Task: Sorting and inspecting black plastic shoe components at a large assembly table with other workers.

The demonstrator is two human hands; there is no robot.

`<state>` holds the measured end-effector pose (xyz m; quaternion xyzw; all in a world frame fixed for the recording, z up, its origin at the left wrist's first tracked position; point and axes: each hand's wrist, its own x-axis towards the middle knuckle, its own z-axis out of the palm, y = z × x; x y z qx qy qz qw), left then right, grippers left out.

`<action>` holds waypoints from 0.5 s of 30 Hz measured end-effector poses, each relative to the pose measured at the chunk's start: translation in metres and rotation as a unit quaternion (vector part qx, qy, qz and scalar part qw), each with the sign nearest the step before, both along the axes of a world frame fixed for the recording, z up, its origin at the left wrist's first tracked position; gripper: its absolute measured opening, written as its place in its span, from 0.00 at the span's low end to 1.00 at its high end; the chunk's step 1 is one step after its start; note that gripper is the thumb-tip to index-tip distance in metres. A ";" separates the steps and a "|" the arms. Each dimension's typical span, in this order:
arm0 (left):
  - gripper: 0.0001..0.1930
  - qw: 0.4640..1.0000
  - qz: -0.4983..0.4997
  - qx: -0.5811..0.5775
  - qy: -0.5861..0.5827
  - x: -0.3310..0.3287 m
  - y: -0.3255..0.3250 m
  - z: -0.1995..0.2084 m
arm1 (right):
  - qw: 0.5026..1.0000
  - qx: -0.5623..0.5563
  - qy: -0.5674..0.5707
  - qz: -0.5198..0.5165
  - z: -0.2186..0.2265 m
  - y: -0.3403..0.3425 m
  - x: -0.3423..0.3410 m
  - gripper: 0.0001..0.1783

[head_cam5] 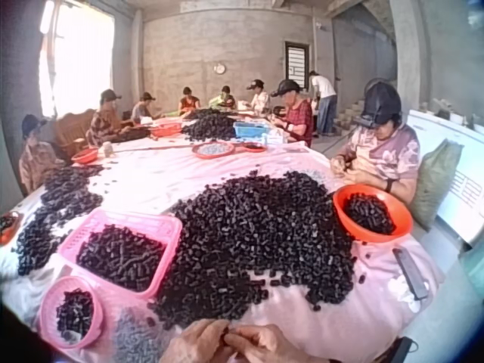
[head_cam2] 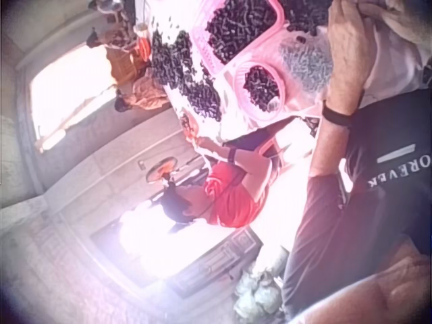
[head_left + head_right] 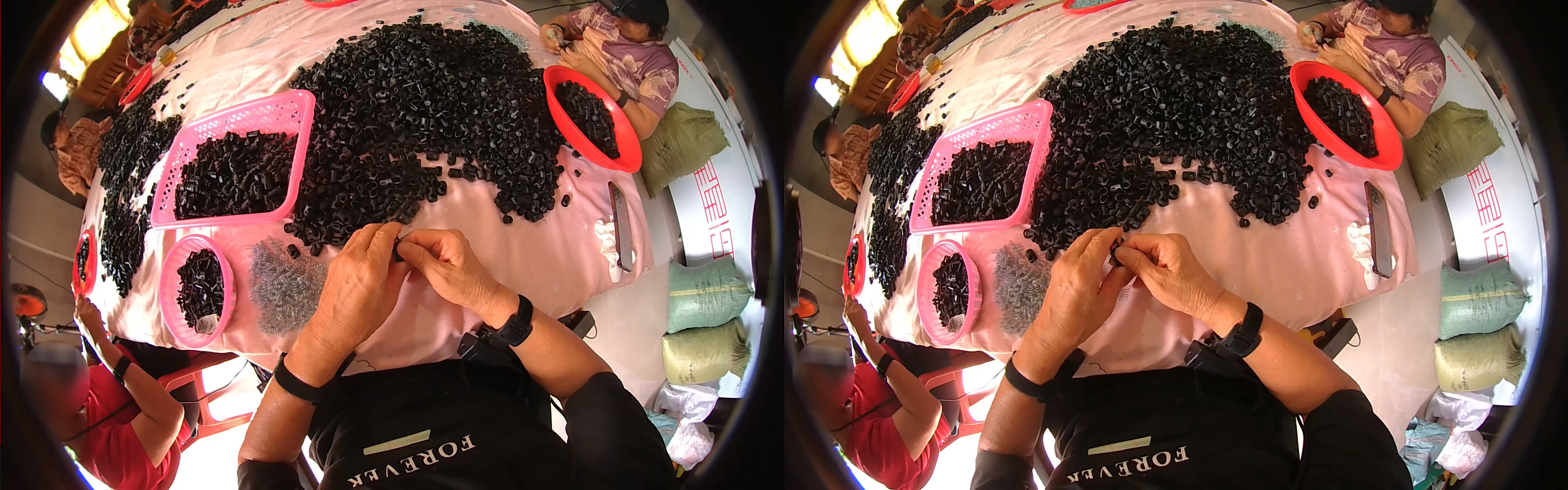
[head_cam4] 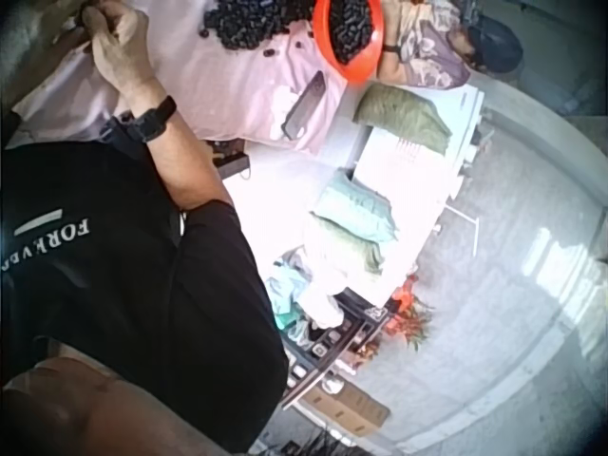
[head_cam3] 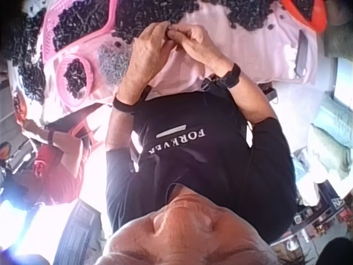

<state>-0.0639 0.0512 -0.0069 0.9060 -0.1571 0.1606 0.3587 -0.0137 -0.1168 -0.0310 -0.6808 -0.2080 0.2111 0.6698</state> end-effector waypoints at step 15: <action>0.21 1.000 -0.024 0.007 -0.009 0.001 0.001 0.016 | 0.998 0.052 0.023 0.014 -0.004 -0.005 0.001 0.12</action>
